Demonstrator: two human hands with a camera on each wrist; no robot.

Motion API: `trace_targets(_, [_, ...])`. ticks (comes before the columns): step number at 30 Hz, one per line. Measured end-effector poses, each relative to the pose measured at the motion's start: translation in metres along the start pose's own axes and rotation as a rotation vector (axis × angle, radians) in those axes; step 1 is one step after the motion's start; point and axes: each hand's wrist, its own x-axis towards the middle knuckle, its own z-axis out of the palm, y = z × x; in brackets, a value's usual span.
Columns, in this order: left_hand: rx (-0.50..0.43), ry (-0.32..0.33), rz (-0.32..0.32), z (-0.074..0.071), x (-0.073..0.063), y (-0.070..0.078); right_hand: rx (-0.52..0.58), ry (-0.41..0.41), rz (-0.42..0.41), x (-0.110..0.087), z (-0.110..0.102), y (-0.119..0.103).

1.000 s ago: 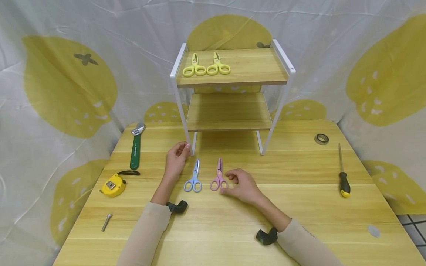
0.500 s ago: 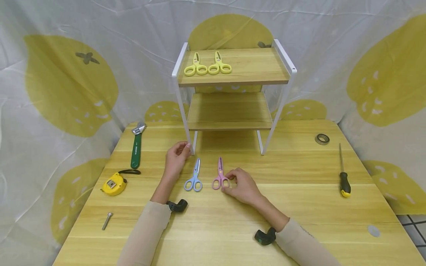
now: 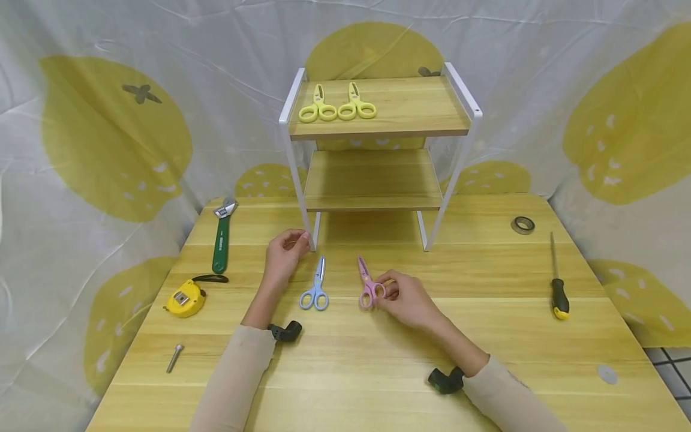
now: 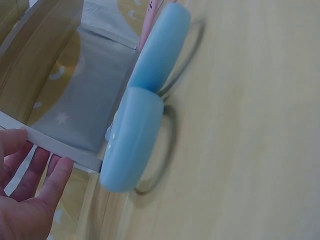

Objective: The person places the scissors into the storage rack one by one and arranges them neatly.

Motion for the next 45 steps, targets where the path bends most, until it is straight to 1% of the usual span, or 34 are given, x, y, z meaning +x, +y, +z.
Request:
trace_targets(4, [-0.015,-0.007,0.0,0.0,0.001,0.0,-0.008,0.014,-0.024,-0.007,-0.016,-0.007])
trace_targets(8, [-0.022,-0.028,-0.015,-0.001,0.003,-0.001,0.017,0.012,-0.072,-0.015,-0.037,-0.022])
trace_targets(11, [-0.009,-0.05,-0.041,-0.002,0.003,0.0,0.016,0.03,-0.109,-0.022,-0.053,-0.04])
trace_targets(17, [0.001,-0.066,-0.09,-0.003,0.005,0.0,-0.053,0.113,-0.199,-0.038,-0.086,-0.083])
trace_targets(21, [-0.003,-0.081,-0.098,-0.002,0.007,0.0,-0.035,0.17,-0.26,-0.045,-0.105,-0.107])
trace_targets(24, [-0.002,-0.092,-0.094,-0.002,0.006,0.003,-0.012,0.216,-0.326,-0.046,-0.117,-0.122])
trace_targets(27, [-0.005,-0.089,-0.088,-0.001,0.002,0.013,0.006,0.263,-0.39,-0.045,-0.129,-0.137])
trace_targets(30, [-0.004,-0.085,-0.084,0.0,-0.004,0.023,0.021,0.308,-0.449,-0.039,-0.142,-0.153])
trace_targets(32, [-0.004,-0.089,-0.082,0.0,-0.006,0.027,0.066,0.334,-0.475,-0.032,-0.15,-0.164])
trace_targets(35, [-0.005,-0.089,-0.078,-0.001,-0.007,0.028,0.132,0.377,-0.474,-0.019,-0.162,-0.178])
trace_targets(37, [-0.009,-0.088,-0.075,-0.001,-0.007,0.028,0.166,0.4,-0.436,-0.009,-0.17,-0.186])
trace_targets(40, [-0.01,-0.086,-0.071,0.0,-0.007,0.027,0.147,0.434,-0.351,0.006,-0.181,-0.195])
trace_targets(42, [-0.011,-0.082,-0.073,0.001,-0.008,0.028,0.114,0.441,-0.29,0.015,-0.187,-0.2])
trace_targets(45, [-0.015,-0.084,-0.078,0.001,-0.008,0.028,0.075,0.448,-0.226,0.029,-0.195,-0.207])
